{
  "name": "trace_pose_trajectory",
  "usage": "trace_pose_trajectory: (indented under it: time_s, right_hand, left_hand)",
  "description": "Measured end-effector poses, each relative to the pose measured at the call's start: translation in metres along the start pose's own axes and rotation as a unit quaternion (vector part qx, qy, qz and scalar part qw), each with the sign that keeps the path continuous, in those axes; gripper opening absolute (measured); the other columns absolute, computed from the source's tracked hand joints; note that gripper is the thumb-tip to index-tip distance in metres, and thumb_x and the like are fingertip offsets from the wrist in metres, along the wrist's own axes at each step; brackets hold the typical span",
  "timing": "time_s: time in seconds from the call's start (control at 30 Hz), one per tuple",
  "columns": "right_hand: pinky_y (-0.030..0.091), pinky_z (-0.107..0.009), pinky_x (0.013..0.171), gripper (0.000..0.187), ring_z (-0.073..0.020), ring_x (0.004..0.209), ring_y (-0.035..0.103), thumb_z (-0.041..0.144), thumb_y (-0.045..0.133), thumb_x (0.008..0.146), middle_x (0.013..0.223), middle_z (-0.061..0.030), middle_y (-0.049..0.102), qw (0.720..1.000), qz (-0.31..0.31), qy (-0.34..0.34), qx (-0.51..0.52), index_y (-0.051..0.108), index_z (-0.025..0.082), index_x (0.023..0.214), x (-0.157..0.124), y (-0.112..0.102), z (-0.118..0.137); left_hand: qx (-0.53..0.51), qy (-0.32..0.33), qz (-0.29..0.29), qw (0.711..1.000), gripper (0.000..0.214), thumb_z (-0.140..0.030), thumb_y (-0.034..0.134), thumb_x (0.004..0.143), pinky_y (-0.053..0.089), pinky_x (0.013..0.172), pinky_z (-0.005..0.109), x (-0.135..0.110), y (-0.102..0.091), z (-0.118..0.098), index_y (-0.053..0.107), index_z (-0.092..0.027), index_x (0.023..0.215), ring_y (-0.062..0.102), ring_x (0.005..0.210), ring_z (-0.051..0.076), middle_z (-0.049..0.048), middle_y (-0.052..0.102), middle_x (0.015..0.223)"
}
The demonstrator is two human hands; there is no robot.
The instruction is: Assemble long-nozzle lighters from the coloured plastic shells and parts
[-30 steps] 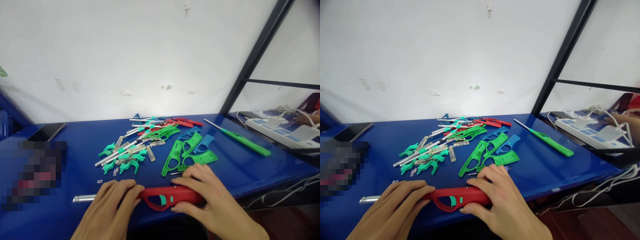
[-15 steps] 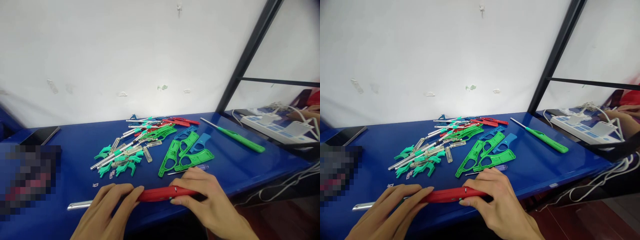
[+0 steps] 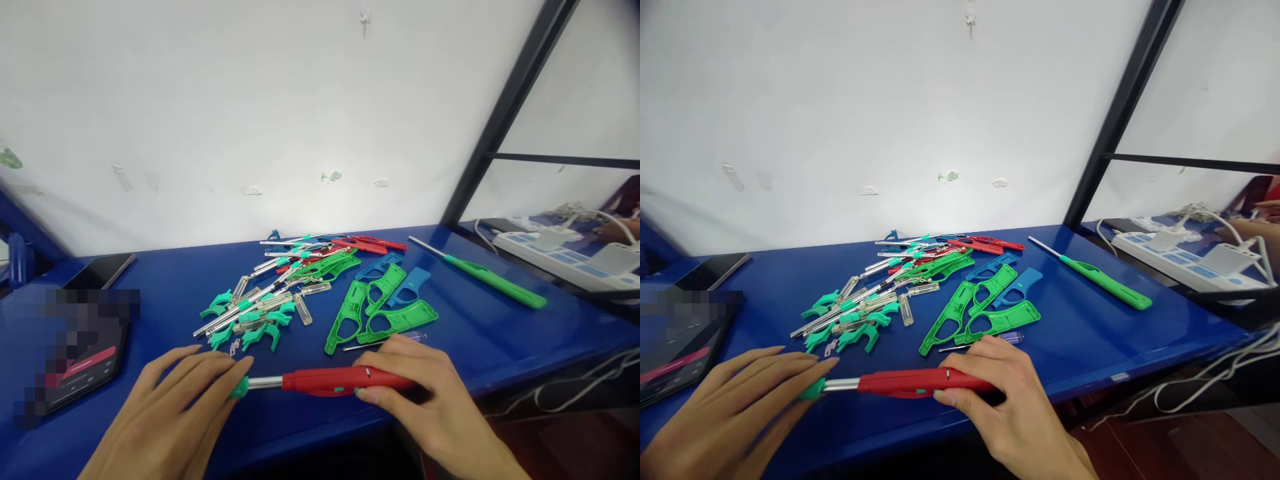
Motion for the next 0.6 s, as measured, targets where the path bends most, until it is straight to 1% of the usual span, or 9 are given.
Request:
trace_pose_trajectory:
  time_s: [0.03,0.07,0.13,0.2,0.27,0.33,0.4,0.5,0.6]
  right_hand:
    - [0.049,-0.031,0.073,0.016,-0.0178,0.075,0.064,0.043,0.069,0.104,0.083,0.0021,0.074,1.0,-0.003,0.006,-0.007,0.081,0.032,0.103,-0.001,0.0,-0.001]
    - [0.052,-0.031,0.074,0.018,-0.019,0.077,0.067,0.045,0.07,0.102,0.086,0.0013,0.076,1.0,-0.012,0.011,-0.019,0.082,0.032,0.104,-0.003,-0.001,-0.003]
    - [0.058,-0.033,0.081,0.024,-0.0233,0.088,0.073,0.053,0.072,0.098,0.094,-0.0008,0.081,0.997,-0.049,0.017,-0.051,0.084,0.033,0.107,-0.009,-0.005,-0.005]
    - [0.062,-0.035,0.086,0.033,-0.0279,0.099,0.076,0.061,0.073,0.095,0.099,-0.0027,0.084,0.994,-0.08,0.022,-0.078,0.086,0.033,0.106,-0.015,-0.008,-0.007]
    - [0.065,-0.036,0.086,0.037,-0.0295,0.101,0.077,0.064,0.071,0.094,0.099,-0.0039,0.085,0.992,-0.075,0.038,-0.089,0.087,0.032,0.104,-0.018,-0.005,-0.011]
    - [0.067,-0.035,0.085,0.035,-0.0293,0.099,0.079,0.063,0.072,0.094,0.098,-0.0041,0.085,0.992,-0.06,0.046,-0.099,0.087,0.033,0.103,-0.018,-0.004,-0.015]
    - [0.068,-0.035,0.085,0.033,-0.0291,0.099,0.079,0.061,0.073,0.093,0.101,-0.0037,0.085,0.991,-0.063,0.04,-0.11,0.087,0.034,0.105,-0.017,-0.008,-0.016]
    - [0.068,-0.035,0.086,0.032,-0.0288,0.1,0.08,0.059,0.075,0.092,0.104,-0.0041,0.085,0.991,-0.064,0.041,-0.11,0.087,0.035,0.108,-0.019,-0.012,-0.02]
    - [0.068,-0.036,0.088,0.033,-0.0291,0.101,0.079,0.061,0.076,0.09,0.104,-0.0048,0.085,0.991,-0.061,0.083,-0.087,0.087,0.034,0.106,-0.025,-0.011,-0.029]
  left_hand:
    - [-0.002,-0.006,-0.004,1.0,0.034,-0.015,0.045,0.108,0.045,0.105,0.039,0.001,-0.001,-0.001,0.069,-0.029,0.128,0.071,0.103,0.02,-0.0003,0.078,0.112]
    - [-0.001,0.014,0.006,1.0,0.036,-0.01,0.046,0.107,0.043,0.107,0.04,0.002,0.001,-0.008,0.068,-0.026,0.131,0.07,0.104,0.02,0.0009,0.077,0.113]
    - [-0.011,0.033,-0.002,0.999,0.038,-0.004,0.048,0.104,0.04,0.108,0.043,0.003,0.002,-0.021,0.066,-0.021,0.134,0.067,0.107,0.021,0.0033,0.077,0.113]
    - [-0.035,0.034,-0.024,0.999,0.037,-0.003,0.051,0.103,0.04,0.108,0.044,0.004,0.002,-0.03,0.066,-0.018,0.134,0.065,0.108,0.022,0.0043,0.077,0.113]
    - [-0.056,0.037,-0.033,0.997,0.035,-0.006,0.053,0.104,0.04,0.107,0.043,0.006,0.005,-0.036,0.067,-0.016,0.134,0.065,0.108,0.022,0.0049,0.077,0.113]
    - [-0.058,0.057,-0.024,0.996,0.034,-0.009,0.055,0.105,0.04,0.106,0.04,0.009,0.009,-0.042,0.068,-0.015,0.135,0.064,0.108,0.021,0.0047,0.077,0.115]
    - [-0.039,0.066,-0.015,0.997,0.033,-0.012,0.056,0.106,0.038,0.105,0.039,0.012,0.011,-0.043,0.067,-0.014,0.137,0.063,0.109,0.022,0.0048,0.077,0.116]
    - [-0.008,0.064,-0.014,0.998,0.034,-0.013,0.055,0.107,0.036,0.107,0.042,0.013,0.009,-0.042,0.064,-0.011,0.14,0.061,0.115,0.025,0.0075,0.077,0.119]
    - [-0.043,0.049,-0.003,0.998,0.038,-0.01,0.046,0.109,0.036,0.113,0.043,0.009,0.012,-0.045,0.062,-0.013,0.143,0.062,0.118,0.024,0.0069,0.077,0.122]
Point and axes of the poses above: each hand's wrist, its own x-axis towards the middle knuckle, its own y-axis out of the palm, z = x × y, the point moved 10 cm from there along x, towards the middle knuckle
